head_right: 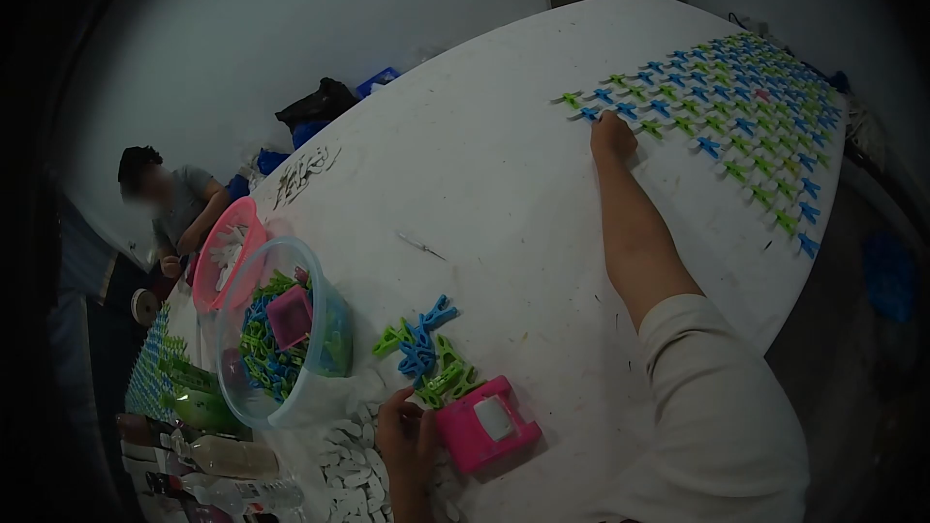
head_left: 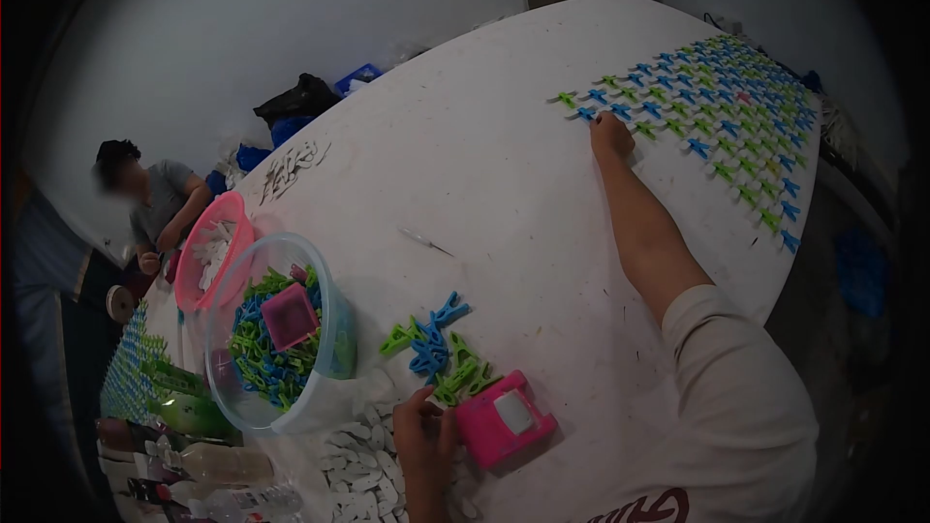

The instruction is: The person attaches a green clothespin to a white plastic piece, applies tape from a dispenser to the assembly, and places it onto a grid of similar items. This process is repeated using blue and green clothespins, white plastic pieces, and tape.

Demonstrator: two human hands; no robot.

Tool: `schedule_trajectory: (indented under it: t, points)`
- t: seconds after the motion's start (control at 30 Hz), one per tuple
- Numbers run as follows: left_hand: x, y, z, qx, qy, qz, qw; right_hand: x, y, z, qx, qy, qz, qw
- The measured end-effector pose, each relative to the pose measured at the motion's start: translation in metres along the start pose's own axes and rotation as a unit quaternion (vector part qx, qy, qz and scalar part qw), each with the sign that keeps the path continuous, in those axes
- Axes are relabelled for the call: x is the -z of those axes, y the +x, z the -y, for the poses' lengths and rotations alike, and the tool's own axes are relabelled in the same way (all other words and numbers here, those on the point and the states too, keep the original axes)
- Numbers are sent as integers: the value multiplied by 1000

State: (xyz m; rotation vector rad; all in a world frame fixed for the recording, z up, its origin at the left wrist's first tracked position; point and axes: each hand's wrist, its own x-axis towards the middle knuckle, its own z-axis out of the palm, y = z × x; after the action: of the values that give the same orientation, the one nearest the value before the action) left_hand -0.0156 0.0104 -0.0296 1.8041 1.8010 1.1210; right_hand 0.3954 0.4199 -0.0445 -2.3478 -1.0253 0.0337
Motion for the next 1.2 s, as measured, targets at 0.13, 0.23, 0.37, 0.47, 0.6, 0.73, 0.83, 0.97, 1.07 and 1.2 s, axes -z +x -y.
schedule_trajectory:
  t: [0.13,0.23,0.37,0.47,0.6,0.73,0.83,0.97,1.07,1.2]
  points:
    - [1,-2,-5,56,-35,14,998,1,-1,1,-5,-6,1,1000]
    - [1,0,-4,-1,-3,-5,1000,2,-2,2,-6,-3,6,1000]
    - [1,1,-3,-2,-12,-1,1000,0,0,2,-4,-4,-3,1000]
    - [1,0,-5,22,-32,8,999,0,1,0,-4,-6,6,1000]
    - [3,-1,-10,54,-49,16,997,-1,-1,1,1,-1,2,1000]
    - [5,1,-15,31,-29,-12,999,-7,2,-5,20,-10,-13,1000]
    - [7,-1,-11,52,-29,-19,998,-16,6,-13,62,-14,-26,998]
    - [11,5,-1,-126,145,-40,981,-40,16,-23,144,-61,-19,987]
    - [9,5,8,-168,245,-101,949,1,-40,-13,221,-172,21,960]
    - [17,5,15,-175,320,-118,924,16,-73,-21,248,-185,50,950]
